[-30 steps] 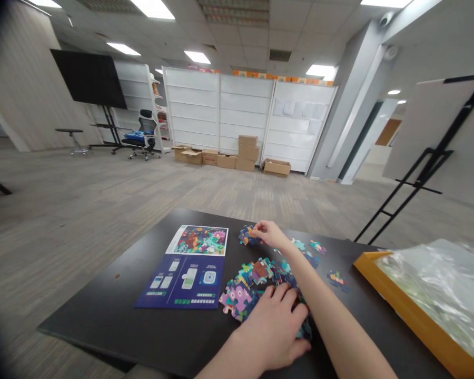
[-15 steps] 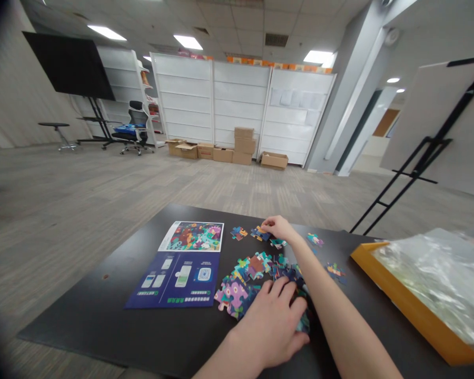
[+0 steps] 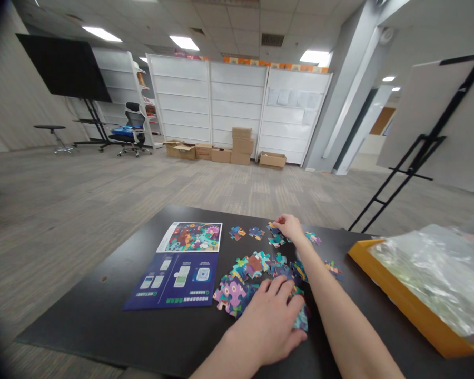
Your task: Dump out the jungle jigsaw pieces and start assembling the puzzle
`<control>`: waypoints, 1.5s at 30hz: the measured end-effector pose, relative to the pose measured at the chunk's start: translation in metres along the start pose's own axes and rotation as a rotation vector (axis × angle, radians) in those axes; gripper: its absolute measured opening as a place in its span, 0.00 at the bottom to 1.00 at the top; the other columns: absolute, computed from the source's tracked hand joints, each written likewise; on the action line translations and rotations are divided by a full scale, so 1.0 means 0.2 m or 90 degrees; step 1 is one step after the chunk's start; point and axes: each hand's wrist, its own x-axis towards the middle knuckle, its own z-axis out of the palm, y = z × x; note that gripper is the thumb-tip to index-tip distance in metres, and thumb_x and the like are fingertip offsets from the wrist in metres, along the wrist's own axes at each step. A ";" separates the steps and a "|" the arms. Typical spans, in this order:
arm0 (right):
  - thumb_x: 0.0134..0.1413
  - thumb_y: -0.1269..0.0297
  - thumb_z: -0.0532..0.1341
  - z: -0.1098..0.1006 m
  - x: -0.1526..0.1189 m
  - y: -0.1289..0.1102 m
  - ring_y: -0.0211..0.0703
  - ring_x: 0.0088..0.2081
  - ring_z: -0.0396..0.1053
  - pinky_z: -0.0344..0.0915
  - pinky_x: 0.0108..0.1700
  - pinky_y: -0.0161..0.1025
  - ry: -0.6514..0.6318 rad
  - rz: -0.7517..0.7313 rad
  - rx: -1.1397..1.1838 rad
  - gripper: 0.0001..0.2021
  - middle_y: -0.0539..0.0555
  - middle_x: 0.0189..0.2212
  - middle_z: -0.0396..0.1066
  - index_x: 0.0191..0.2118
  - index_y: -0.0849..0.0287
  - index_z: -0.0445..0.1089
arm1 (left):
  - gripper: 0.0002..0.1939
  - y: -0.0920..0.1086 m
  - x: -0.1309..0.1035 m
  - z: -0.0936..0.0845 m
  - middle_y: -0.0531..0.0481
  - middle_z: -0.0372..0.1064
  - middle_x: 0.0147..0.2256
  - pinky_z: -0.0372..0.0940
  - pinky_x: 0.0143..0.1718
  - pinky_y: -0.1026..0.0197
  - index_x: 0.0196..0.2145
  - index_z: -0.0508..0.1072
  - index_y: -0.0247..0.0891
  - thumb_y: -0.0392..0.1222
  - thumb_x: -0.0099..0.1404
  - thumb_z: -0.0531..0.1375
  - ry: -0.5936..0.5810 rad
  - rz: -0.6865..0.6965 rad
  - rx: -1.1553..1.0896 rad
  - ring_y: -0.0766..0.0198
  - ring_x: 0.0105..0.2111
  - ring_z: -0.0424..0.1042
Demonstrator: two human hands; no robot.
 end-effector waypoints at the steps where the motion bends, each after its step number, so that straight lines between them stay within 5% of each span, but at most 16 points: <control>1: 0.50 0.61 0.69 0.00 -0.01 -0.01 0.47 0.35 0.77 0.69 0.38 0.37 0.000 -0.010 -0.015 0.06 0.56 0.30 0.81 0.29 0.58 0.77 | 0.25 0.00 0.00 0.00 0.36 0.66 0.57 0.64 0.58 0.42 0.53 0.70 0.35 0.60 0.72 0.53 0.000 0.001 0.001 0.44 0.61 0.61; 9: 0.57 0.58 0.64 -0.12 -0.10 -0.12 0.48 0.37 0.76 0.67 0.42 0.39 0.023 -0.087 -0.072 0.10 0.57 0.35 0.81 0.33 0.58 0.79 | 0.26 -0.01 0.00 -0.02 0.36 0.66 0.57 0.60 0.60 0.41 0.52 0.70 0.36 0.61 0.70 0.55 -0.008 0.012 -0.001 0.44 0.61 0.61; 15: 0.60 0.52 0.61 -0.35 -0.39 -0.12 0.43 0.22 0.72 0.65 0.30 0.38 -0.099 -0.114 -0.017 0.14 0.52 0.25 0.78 0.34 0.56 0.78 | 0.29 0.01 0.00 -0.04 0.36 0.65 0.60 0.56 0.64 0.40 0.54 0.69 0.36 0.63 0.69 0.57 -0.018 0.034 -0.021 0.44 0.63 0.60; 18: 0.61 0.52 0.60 -0.41 -0.51 -0.05 0.43 0.23 0.72 0.65 0.32 0.37 -0.103 -0.102 -0.003 0.15 0.51 0.21 0.76 0.33 0.57 0.77 | 0.30 0.03 -0.01 -0.02 0.34 0.63 0.62 0.54 0.66 0.39 0.56 0.68 0.35 0.62 0.70 0.56 -0.022 0.037 -0.021 0.43 0.66 0.57; 22: 0.57 0.57 0.63 -0.41 -0.56 0.07 0.44 0.29 0.73 0.64 0.36 0.37 -0.058 -0.096 -0.066 0.11 0.52 0.26 0.78 0.30 0.56 0.78 | 0.28 0.06 -0.02 -0.01 0.34 0.59 0.65 0.50 0.68 0.38 0.60 0.65 0.35 0.58 0.72 0.54 -0.036 0.045 -0.020 0.43 0.68 0.54; 27: 0.58 0.57 0.64 -0.43 -0.56 0.17 0.44 0.30 0.71 0.63 0.36 0.37 -0.109 -0.112 -0.107 0.10 0.52 0.29 0.78 0.32 0.55 0.80 | 0.27 0.08 -0.04 0.00 0.35 0.58 0.67 0.49 0.69 0.37 0.61 0.64 0.36 0.56 0.73 0.51 -0.045 0.056 -0.013 0.42 0.69 0.53; 31: 0.57 0.58 0.65 -0.45 -0.55 0.21 0.45 0.34 0.72 0.65 0.39 0.38 -0.050 -0.093 -0.149 0.08 0.56 0.37 0.78 0.35 0.54 0.81 | 0.29 0.09 -0.05 0.01 0.34 0.57 0.67 0.49 0.69 0.37 0.60 0.65 0.35 0.59 0.73 0.50 -0.053 0.084 -0.017 0.41 0.70 0.51; 38: 0.61 0.63 0.63 -0.36 -0.56 0.19 0.51 0.49 0.73 0.66 0.54 0.43 -0.089 -0.145 -0.190 0.10 0.58 0.47 0.77 0.45 0.54 0.79 | 0.29 0.13 -0.01 0.03 0.32 0.58 0.66 0.50 0.69 0.40 0.58 0.67 0.33 0.60 0.74 0.49 -0.066 0.116 -0.014 0.42 0.69 0.53; 45: 0.63 0.62 0.61 -0.37 -0.58 0.15 0.51 0.47 0.74 0.67 0.48 0.41 -0.051 -0.109 -0.221 0.10 0.60 0.47 0.76 0.46 0.55 0.79 | 0.29 0.17 0.03 0.06 0.33 0.59 0.66 0.51 0.69 0.42 0.59 0.66 0.33 0.58 0.73 0.49 -0.051 0.135 -0.018 0.43 0.69 0.54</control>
